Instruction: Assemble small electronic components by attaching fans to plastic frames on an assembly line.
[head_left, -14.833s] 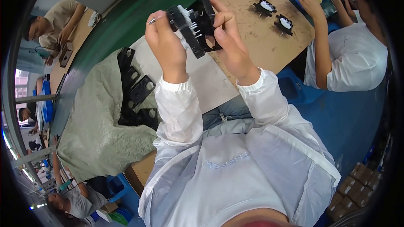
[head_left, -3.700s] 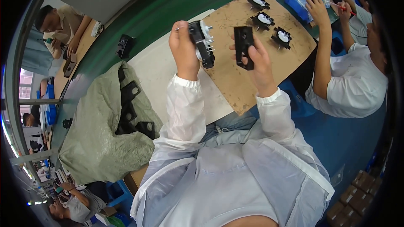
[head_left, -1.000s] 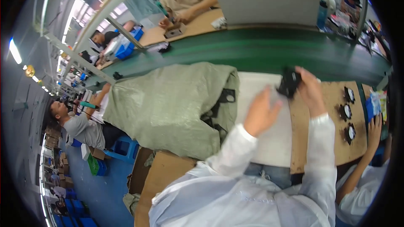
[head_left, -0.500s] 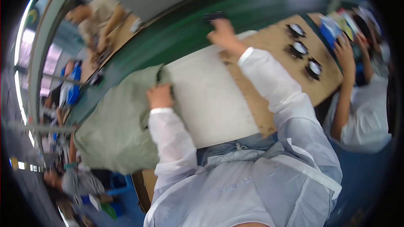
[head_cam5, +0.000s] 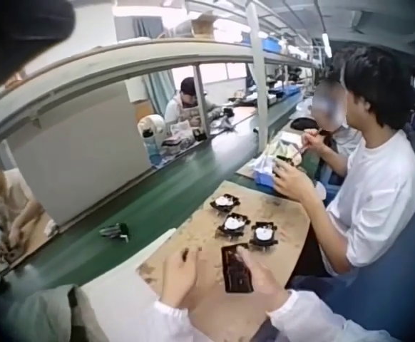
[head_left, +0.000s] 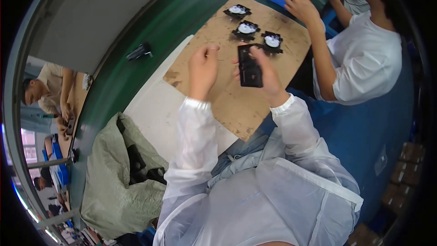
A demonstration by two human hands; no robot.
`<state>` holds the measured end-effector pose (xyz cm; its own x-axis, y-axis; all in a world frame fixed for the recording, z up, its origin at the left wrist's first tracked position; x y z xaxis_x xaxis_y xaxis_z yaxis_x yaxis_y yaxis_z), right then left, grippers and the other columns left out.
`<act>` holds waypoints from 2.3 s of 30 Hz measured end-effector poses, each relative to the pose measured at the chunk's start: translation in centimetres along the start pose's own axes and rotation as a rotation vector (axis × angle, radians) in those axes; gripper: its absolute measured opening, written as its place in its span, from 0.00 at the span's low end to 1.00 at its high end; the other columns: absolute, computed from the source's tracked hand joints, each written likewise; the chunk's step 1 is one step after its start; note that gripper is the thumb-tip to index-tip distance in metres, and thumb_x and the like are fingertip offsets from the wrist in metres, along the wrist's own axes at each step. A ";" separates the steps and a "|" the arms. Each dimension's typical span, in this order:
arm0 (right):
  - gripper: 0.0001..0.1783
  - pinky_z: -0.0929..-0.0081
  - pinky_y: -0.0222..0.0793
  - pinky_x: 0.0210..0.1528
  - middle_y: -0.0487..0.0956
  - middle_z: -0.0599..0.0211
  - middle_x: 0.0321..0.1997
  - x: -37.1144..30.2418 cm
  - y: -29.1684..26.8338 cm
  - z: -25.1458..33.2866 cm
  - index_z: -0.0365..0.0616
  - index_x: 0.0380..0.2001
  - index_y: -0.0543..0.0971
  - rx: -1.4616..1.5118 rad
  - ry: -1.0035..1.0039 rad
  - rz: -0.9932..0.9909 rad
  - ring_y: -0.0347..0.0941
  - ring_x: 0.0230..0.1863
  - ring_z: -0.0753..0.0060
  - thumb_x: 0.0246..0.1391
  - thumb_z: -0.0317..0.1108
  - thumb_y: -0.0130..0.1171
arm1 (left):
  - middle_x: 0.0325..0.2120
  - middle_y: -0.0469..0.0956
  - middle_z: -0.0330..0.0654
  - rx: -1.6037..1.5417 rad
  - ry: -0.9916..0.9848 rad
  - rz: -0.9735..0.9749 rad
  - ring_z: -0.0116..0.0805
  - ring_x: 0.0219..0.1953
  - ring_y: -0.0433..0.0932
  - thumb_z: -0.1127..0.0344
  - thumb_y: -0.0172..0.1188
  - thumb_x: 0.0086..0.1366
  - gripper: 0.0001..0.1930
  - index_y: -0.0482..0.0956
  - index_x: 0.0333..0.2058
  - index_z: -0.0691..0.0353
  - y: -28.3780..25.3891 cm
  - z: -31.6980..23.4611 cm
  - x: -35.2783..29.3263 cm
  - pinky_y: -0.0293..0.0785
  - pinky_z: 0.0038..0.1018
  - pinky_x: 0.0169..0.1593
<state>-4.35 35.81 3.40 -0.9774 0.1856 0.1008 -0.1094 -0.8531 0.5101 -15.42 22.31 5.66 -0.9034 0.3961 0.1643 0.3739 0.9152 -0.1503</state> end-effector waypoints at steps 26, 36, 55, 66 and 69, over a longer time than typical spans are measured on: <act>0.40 0.57 0.74 0.57 0.64 0.51 0.67 -6.7 -2.5 2.8 0.50 0.69 0.55 0.277 -0.148 -0.054 0.69 0.63 0.53 0.53 0.24 0.54 | 0.28 0.70 0.36 0.573 0.768 -0.317 0.35 0.32 0.65 0.66 0.64 0.58 0.03 0.83 0.28 0.56 -1.3 -1.0 -0.9 0.63 0.30 0.41; 0.29 0.50 0.63 0.64 0.62 0.51 0.67 -1.7 9.0 -0.8 0.47 0.61 0.61 0.433 -0.109 0.139 0.62 0.65 0.51 0.54 0.26 0.47 | 0.31 0.73 0.34 -0.488 0.336 -0.431 0.21 0.31 0.66 0.64 0.55 0.70 0.07 0.74 0.36 0.60 -7.2 -3.5 -6.4 0.64 0.18 0.36; 0.30 0.61 0.51 0.66 0.54 0.52 0.71 -1.6 16.2 -3.9 0.44 0.59 0.61 0.031 -0.412 0.117 0.56 0.65 0.56 0.51 0.38 0.46 | 0.28 0.75 0.36 -0.472 0.288 -0.613 0.23 0.29 0.69 0.65 0.54 0.70 0.08 0.75 0.34 0.62 -9.7 -4.4 -8.5 0.68 0.19 0.37; 0.29 0.58 0.46 0.69 0.59 0.49 0.68 -0.9 16.5 -3.7 0.39 0.59 0.60 -0.056 -0.477 0.146 0.57 0.64 0.55 0.52 0.34 0.42 | 0.27 0.75 0.38 -0.368 0.266 -0.649 0.24 0.29 0.69 0.64 0.53 0.71 0.10 0.75 0.32 0.65 -9.4 -4.6 -8.4 0.68 0.20 0.37; 0.28 0.59 0.46 0.69 0.60 0.49 0.68 -0.8 16.3 -3.6 0.38 0.59 0.60 -0.079 -0.475 0.156 0.57 0.64 0.55 0.53 0.33 0.42 | 0.26 0.76 0.38 -0.337 0.248 -0.651 0.24 0.29 0.69 0.64 0.53 0.71 0.11 0.75 0.32 0.65 -9.4 -4.6 -8.4 0.67 0.20 0.37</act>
<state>-6.05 20.03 8.53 -0.7952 0.2382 0.5576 0.0007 -0.9192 0.3937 -10.37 10.71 10.13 -0.9044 -0.2613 0.3373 -0.1373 0.9267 0.3499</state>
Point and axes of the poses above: each hand's wrist, its own x-axis towards the middle knuckle, its own y-axis out of the palm, z = x × y, the point moved 1 cm from there along x, towards the middle knuckle
